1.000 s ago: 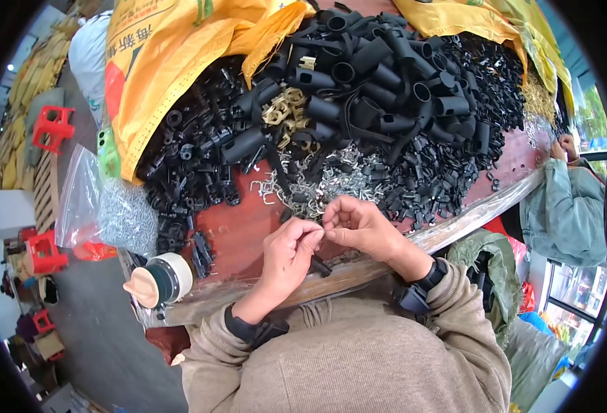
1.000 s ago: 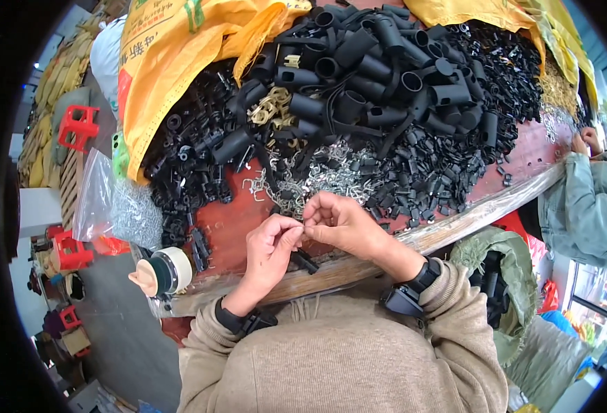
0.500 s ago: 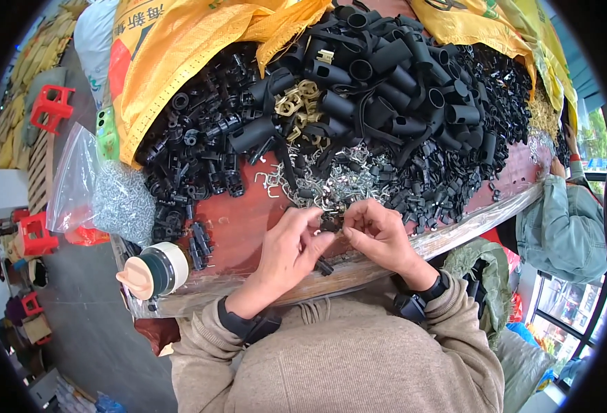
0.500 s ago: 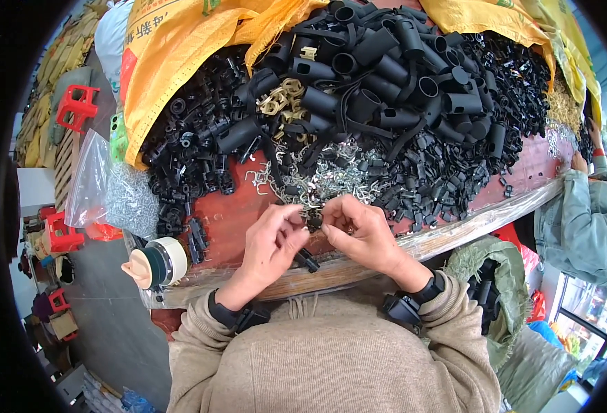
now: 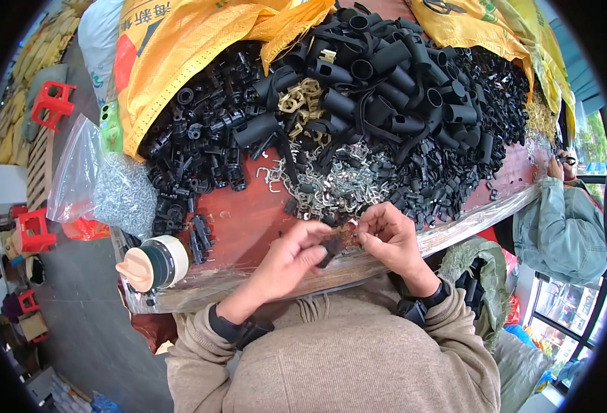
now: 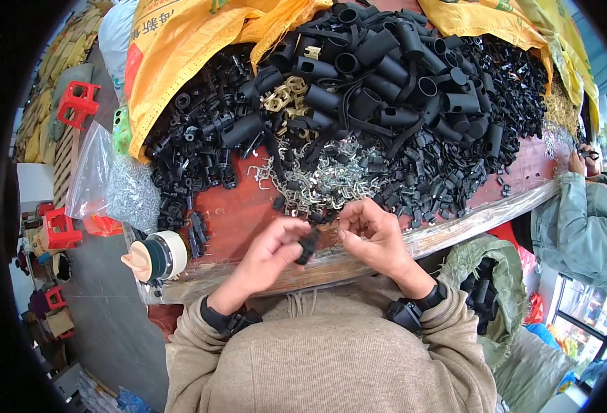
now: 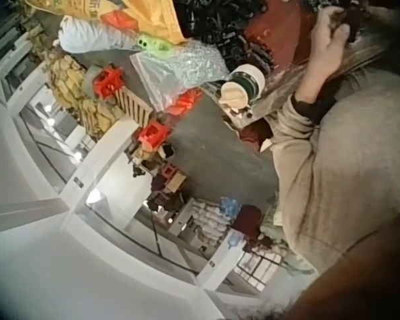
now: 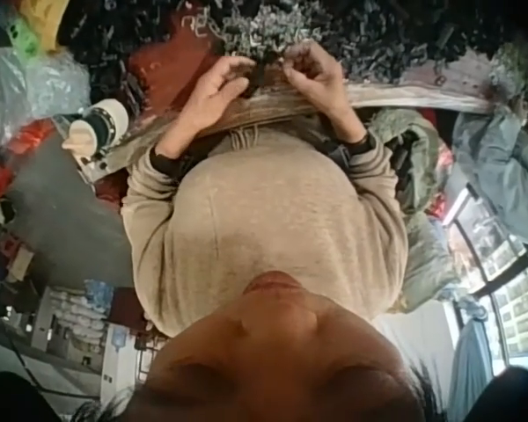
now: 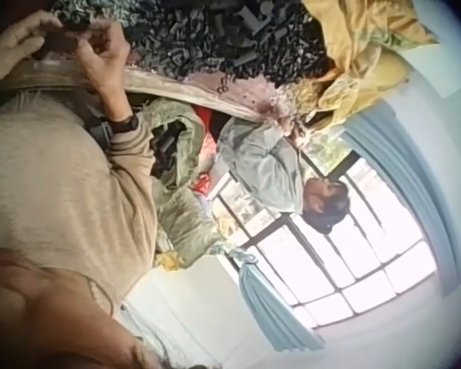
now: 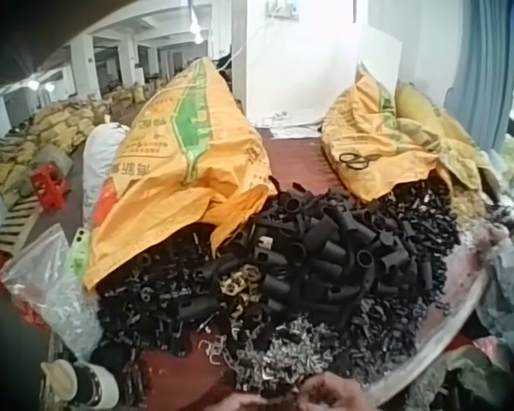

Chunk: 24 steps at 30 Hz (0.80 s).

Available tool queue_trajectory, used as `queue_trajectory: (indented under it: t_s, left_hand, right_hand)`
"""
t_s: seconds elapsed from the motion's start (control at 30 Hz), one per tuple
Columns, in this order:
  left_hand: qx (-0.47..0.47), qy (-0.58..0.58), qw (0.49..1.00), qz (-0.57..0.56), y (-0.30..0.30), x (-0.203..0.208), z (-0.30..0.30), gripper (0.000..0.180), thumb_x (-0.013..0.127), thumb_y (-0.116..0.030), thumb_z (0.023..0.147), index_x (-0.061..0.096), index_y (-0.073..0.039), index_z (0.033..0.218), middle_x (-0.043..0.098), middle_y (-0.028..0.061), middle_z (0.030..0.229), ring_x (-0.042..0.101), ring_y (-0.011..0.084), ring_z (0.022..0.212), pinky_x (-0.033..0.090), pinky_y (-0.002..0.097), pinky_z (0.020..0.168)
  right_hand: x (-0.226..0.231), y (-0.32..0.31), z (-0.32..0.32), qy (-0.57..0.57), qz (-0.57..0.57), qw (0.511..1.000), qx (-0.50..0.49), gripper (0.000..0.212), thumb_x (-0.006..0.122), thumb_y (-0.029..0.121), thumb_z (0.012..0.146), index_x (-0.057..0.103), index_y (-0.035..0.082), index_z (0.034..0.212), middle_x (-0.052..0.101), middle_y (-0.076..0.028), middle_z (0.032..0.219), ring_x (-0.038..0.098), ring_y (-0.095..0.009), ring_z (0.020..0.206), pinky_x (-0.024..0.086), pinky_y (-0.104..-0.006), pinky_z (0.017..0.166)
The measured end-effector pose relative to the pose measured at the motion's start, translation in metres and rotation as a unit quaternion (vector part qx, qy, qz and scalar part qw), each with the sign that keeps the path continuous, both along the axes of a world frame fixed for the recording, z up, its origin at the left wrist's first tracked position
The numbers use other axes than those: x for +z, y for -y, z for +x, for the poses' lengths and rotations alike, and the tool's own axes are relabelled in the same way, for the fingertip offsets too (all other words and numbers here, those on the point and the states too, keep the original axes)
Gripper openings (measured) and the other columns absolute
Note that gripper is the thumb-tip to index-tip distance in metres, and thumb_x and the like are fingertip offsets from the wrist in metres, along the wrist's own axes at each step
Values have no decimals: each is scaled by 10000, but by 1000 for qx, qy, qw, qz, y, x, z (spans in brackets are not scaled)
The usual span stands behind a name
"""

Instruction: The person assembles components by hand, picking up a black plastic housing and a small tan insert, fitting the insert into the housing, and then pressing a metal clip onto the assembly. They repeat this process, occasionally moving piles of parts aside to reach more components.

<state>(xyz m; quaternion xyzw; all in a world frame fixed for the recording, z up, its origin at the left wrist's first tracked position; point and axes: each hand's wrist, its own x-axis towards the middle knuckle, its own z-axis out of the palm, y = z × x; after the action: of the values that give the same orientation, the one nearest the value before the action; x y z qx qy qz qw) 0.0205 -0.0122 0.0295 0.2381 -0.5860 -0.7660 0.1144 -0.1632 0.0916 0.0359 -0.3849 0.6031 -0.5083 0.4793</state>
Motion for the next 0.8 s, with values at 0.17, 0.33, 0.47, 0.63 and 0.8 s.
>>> queue_trajectory:
  t_s: [0.17, 0.33, 0.47, 0.63, 0.8]
  left_hand:
    - [88, -94, 902, 413, -1, 0, -11, 392, 471, -260, 876, 383, -29, 1181, 549, 87, 975, 569, 161, 804, 494, 270, 639]
    - [61, -21, 933, 353, -5, 3, -16, 400, 459, -264, 886, 397, -32, 1205, 547, 60, 1003, 551, 115, 799, 471, 225, 655]
    - [9, -8, 939, 344, -1, -17, -10, 404, 453, -284, 887, 421, -30, 1198, 550, 50, 999, 543, 100, 788, 462, 210, 665]
    - [7, -40, 925, 379, -3, -19, -10, 370, 454, -271, 888, 460, -21, 1160, 556, 47, 988, 538, 97, 780, 454, 205, 689]
    - [31, -29, 929, 367, -7, -13, -14, 332, 450, -249, 891, 495, -6, 1113, 561, 51, 986, 545, 119, 839, 462, 244, 731]
  right_hand:
    - [1, 0, 13, -38, -31, 999, -16, 166, 605, 10, 745, 510, 6, 881, 545, 0, 732, 501, -30, 615, 397, -161, 523]
    - [6, 9, 16, -172, -81, 982, 19, 168, 626, 10, 728, 536, 6, 870, 559, -18, 721, 540, -63, 603, 431, -189, 514]
    - [4, 10, 17, -216, -104, 970, 40, 202, 620, -32, 711, 530, -3, 889, 571, -22, 727, 518, -53, 587, 416, -180, 513]
    - [5, 12, 18, -258, -117, 959, 33, 237, 628, -36, 696, 532, 3, 910, 564, -33, 694, 525, -84, 560, 417, -204, 497]
    - [7, 14, 15, -338, -161, 923, 85, 293, 639, -37, 670, 532, 4, 939, 548, -60, 662, 538, -157, 561, 426, -258, 500]
